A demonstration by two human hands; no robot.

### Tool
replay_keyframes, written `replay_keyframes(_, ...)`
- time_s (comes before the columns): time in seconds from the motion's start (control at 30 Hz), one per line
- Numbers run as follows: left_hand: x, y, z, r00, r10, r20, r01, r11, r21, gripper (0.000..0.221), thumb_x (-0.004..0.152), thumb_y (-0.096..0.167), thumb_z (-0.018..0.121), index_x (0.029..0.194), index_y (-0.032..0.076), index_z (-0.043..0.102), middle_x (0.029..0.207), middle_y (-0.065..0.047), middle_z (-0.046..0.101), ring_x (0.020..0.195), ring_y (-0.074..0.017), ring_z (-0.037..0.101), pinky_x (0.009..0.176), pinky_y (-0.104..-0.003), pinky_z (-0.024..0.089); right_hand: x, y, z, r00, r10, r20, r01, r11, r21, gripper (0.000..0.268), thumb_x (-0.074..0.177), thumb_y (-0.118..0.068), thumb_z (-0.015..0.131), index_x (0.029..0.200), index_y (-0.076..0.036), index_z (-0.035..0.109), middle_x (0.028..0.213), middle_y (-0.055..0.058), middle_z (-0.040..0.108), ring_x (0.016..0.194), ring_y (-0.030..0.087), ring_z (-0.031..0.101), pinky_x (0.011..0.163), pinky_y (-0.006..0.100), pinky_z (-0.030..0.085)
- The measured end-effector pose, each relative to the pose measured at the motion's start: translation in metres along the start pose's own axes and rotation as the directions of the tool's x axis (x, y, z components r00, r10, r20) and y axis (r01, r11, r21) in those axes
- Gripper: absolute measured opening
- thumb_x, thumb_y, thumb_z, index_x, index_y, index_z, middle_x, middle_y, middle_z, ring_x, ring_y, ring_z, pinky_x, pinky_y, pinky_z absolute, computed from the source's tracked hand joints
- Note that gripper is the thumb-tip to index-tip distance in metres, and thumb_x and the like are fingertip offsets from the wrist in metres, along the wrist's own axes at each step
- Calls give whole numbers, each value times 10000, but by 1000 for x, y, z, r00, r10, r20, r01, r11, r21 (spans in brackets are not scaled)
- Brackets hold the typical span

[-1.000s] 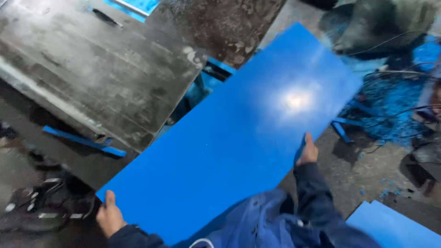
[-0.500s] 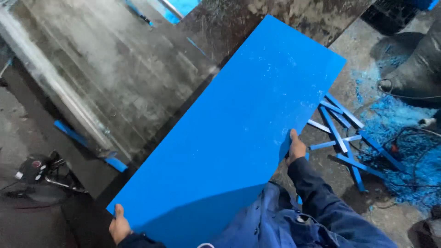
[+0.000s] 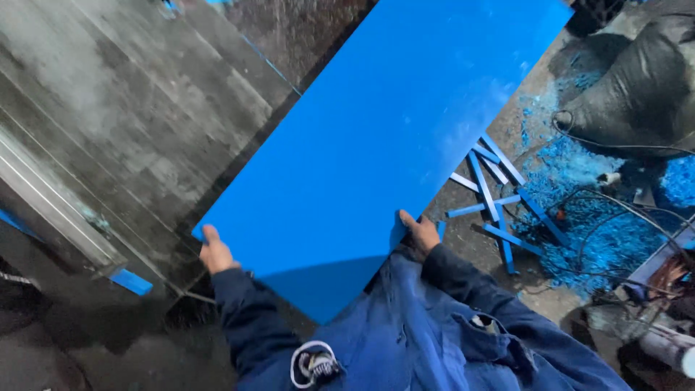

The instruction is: Cutting blue foam boards using a sliding table saw in a factory setting.

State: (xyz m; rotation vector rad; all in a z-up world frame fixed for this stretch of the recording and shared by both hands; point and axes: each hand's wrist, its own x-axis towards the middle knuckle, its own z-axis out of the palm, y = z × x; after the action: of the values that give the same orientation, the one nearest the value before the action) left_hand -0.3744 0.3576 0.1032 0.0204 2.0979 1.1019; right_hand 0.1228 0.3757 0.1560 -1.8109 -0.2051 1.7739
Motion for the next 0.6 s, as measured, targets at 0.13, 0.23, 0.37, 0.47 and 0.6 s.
replay_keyframes(0.13, -9, 11, 67, 997, -82, -13, 83, 995, 58, 553, 1119, 572, 542, 1092, 22, 596, 873, -66, 354, 741, -203, 321, 677, -542, 310, 33, -8, -18, 994, -75, 77, 62, 985, 160, 638, 905, -256, 779, 1422, 12, 519, 1384, 151, 649, 1190, 302, 667, 1013, 478, 561)
replay_keyframes(0.23, -37, 38, 105, 984, 49, 173, -4, 968, -251, 606, 1010, 514, 553, 1323, -5, 578, 1263, -123, 694, 1054, -263, 711, 907, -482, 604, 32, -54, -31, 993, -80, 83, 69, 989, 129, 625, 879, -245, 783, 1408, -39, 523, 1322, 134, 667, 1123, 289, 685, 936, 483, 592)
replay_keyframes(0.37, -55, 62, 122, 985, 44, 165, -9, 978, -207, 699, 1004, 536, 566, 1372, -59, 543, 1291, -161, 685, 1072, -300, 689, 900, -499, 612, 20, -99, -36, 1000, -5, 26, 2, 992, 124, 540, 897, -220, 776, 1341, -15, 549, 1261, 139, 662, 1072, 293, 695, 844, 499, 630)
replay_keyframes(0.47, -40, 68, 138, 989, 21, 148, -5, 994, -108, 706, 1025, 555, 553, 1397, -44, 524, 1340, -138, 658, 1122, -278, 675, 914, -472, 601, 22, -117, -37, 997, -70, 36, 64, 987, 147, 503, 899, -179, 764, 1335, -37, 558, 1248, 123, 685, 1051, 273, 712, 810, 460, 639)
replay_keyframes(0.6, -62, 84, 148, 974, -60, 221, 93, 986, -142, 615, 1061, 429, 558, 1427, -66, 540, 1220, -163, 430, 1032, -310, 466, 884, -524, 463, 3, -142, -45, 986, -149, 76, 138, 981, 133, 431, 931, -133, 735, 1306, -9, 565, 1168, 116, 698, 955, 259, 722, 738, 447, 639)
